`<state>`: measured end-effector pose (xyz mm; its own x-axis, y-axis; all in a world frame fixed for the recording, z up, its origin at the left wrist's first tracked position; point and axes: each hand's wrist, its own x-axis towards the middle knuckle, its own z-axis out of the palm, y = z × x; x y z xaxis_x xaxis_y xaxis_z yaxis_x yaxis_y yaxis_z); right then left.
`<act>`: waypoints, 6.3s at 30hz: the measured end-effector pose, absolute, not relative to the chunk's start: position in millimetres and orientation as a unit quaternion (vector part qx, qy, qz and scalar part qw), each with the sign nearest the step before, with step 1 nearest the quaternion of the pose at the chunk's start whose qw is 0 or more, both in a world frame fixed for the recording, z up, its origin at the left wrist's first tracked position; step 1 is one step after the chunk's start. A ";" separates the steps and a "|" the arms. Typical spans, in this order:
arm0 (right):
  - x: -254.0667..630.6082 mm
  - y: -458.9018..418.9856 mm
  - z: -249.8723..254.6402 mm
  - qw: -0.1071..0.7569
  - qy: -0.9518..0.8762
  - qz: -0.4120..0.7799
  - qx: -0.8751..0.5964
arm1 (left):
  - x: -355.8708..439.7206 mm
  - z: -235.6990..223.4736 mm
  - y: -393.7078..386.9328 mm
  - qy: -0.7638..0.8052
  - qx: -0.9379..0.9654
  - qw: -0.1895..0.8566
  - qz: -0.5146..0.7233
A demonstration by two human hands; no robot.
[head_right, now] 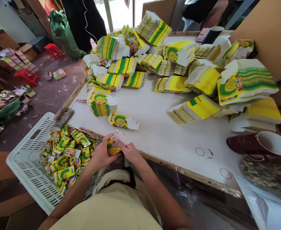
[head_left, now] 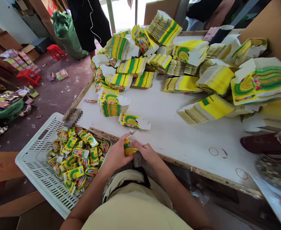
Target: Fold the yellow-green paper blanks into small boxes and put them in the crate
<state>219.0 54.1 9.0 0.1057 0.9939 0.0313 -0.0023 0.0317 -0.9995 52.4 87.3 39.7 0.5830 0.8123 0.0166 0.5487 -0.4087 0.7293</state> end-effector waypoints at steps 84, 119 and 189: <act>225.9 79.5 -9.0 0.443 -0.630 0.358 -0.527 | -4.3 38.1 98.8 0.631 0.459 0.457 0.427; 191.9 54.1 12.1 0.503 -0.525 0.486 -0.486 | 80.9 25.3 93.5 0.470 0.301 0.589 0.585; 242.4 58.2 3.3 0.428 -0.719 0.278 -0.471 | 58.4 38.3 90.1 0.550 0.454 0.533 0.456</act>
